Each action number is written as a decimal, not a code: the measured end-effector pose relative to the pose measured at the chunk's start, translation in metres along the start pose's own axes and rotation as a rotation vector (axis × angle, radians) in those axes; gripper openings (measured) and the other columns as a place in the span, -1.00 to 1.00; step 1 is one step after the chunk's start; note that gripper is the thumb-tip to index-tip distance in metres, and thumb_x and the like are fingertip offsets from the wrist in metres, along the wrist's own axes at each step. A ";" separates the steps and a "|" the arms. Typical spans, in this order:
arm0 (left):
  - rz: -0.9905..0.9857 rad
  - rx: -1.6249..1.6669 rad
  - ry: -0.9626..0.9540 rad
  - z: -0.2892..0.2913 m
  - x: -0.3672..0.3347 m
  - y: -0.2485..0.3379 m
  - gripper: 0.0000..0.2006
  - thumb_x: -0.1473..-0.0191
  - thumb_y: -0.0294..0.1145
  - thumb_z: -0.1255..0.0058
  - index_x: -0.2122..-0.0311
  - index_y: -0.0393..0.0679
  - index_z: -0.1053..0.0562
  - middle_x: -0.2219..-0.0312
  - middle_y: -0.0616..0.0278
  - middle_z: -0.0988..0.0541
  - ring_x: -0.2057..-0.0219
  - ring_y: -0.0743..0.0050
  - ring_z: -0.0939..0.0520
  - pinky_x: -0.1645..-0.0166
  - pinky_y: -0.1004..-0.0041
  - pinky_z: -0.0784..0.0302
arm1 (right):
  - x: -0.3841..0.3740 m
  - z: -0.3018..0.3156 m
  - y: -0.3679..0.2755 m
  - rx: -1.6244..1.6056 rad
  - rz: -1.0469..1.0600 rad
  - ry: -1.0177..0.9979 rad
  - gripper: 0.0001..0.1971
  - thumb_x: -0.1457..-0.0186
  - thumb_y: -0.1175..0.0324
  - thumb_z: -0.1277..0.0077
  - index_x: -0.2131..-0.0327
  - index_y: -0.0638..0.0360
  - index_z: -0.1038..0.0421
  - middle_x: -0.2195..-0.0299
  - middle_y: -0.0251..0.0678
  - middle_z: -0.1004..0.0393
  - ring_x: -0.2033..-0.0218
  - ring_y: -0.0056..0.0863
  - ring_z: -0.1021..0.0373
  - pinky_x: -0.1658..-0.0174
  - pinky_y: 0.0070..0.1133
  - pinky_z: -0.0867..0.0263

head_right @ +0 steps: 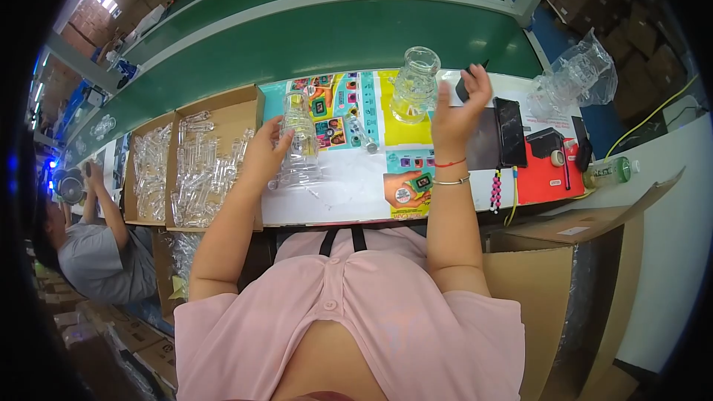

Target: Cleaning and inspecting glass water pipes at a factory assembly line workstation.

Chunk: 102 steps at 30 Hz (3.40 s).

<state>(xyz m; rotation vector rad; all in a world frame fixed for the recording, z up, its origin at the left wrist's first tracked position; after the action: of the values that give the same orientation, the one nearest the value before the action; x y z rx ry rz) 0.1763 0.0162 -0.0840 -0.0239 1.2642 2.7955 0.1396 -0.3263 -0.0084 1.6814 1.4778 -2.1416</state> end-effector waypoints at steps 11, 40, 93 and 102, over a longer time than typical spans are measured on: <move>-0.485 -0.222 0.157 0.026 0.030 0.064 -0.60 0.12 -0.37 -0.07 0.10 -0.17 -0.34 0.05 0.01 -0.29 0.03 0.02 -0.31 -0.02 0.24 -0.24 | -0.018 -0.042 -0.015 0.055 -0.249 -0.380 -0.43 0.13 0.30 -0.14 0.04 0.24 -0.13 0.20 -0.09 -0.35 0.18 -0.39 -0.35 0.09 -0.51 -0.25; -0.044 1.371 -0.162 0.026 0.105 0.032 -0.08 0.31 0.01 -0.25 -0.11 -0.19 -0.04 0.06 0.09 -0.31 0.06 0.24 -0.39 0.05 0.25 -0.38 | 0.124 -0.110 0.012 0.300 -0.131 -1.092 -0.59 0.03 0.36 0.03 0.07 0.25 -0.20 0.31 -0.09 -0.28 0.36 -0.29 -0.30 0.26 -0.49 -0.26; -0.489 0.694 -0.620 0.031 0.138 0.114 -0.15 0.53 -0.30 -0.35 0.01 -0.25 -0.18 0.21 0.13 -0.42 0.18 0.32 -0.45 0.08 0.36 -0.35 | 0.099 -0.056 -0.182 -0.979 -0.710 -1.253 -0.54 -0.14 0.14 0.32 0.09 0.38 -0.22 0.10 -0.07 -0.29 0.05 -0.36 -0.24 -0.01 -0.50 -0.16; -0.283 0.907 -0.568 0.024 0.139 0.109 -0.10 0.42 -0.27 -0.32 -0.06 -0.25 -0.06 0.07 0.10 -0.30 0.04 0.31 -0.36 -0.02 0.32 -0.28 | 0.101 -0.045 -0.169 -0.739 -0.708 -1.131 -0.67 -0.18 0.34 0.33 0.12 0.40 -0.28 0.17 -0.04 -0.34 0.16 -0.28 -0.34 0.09 -0.51 -0.24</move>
<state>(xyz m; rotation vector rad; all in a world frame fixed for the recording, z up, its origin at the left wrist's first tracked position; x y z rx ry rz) 0.0300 -0.0291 0.0079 0.5375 1.9736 1.6032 0.0388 -0.1545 0.0231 -0.3378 2.0437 -1.7287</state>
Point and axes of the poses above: each hand's wrist, its own x-axis away from the middle knuckle, its own z-axis out of the back of the hand, y = z × x, the point moved 6 cm from there along -x, towards the middle knuckle
